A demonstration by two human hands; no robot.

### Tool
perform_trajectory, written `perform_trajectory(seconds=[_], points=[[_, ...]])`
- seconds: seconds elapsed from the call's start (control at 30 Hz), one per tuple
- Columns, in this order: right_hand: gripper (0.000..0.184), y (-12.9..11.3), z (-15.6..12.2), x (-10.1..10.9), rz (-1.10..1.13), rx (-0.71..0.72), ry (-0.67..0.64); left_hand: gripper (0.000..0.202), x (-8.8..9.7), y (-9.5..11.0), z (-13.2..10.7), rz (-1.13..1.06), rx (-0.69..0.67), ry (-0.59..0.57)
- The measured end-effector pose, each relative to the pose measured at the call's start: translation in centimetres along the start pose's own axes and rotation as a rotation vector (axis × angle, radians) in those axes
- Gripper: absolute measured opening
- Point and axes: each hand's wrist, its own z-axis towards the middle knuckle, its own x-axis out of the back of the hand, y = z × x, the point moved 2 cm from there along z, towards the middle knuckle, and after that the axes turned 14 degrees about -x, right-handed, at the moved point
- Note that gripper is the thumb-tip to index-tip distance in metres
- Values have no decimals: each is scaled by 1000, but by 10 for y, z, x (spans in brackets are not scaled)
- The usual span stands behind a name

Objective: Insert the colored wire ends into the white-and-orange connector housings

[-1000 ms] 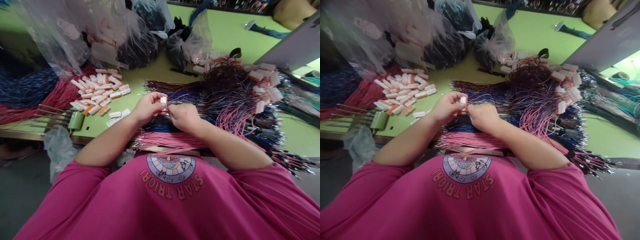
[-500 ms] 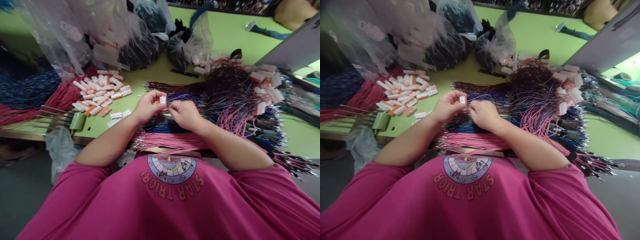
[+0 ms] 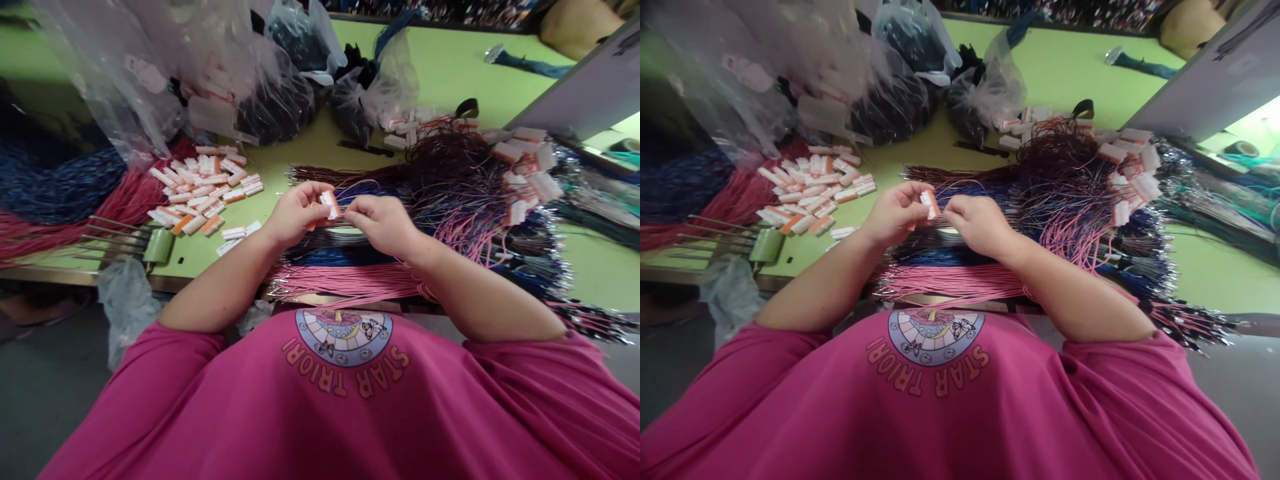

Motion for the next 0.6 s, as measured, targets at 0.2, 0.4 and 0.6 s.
perform_trajectory(seconds=[0.2, 0.4, 0.6], points=[[60, 78, -26, 121, 575, -116, 609, 52, 2, -23, 3, 116, 233, -101], [38, 182, -31, 162, 754, -417, 869, 48, 3, -25, 4, 100, 306, -14], [16, 180, -48, 133, -413, -777, 890, 32, 0, -24, 3, 83, 319, 38]])
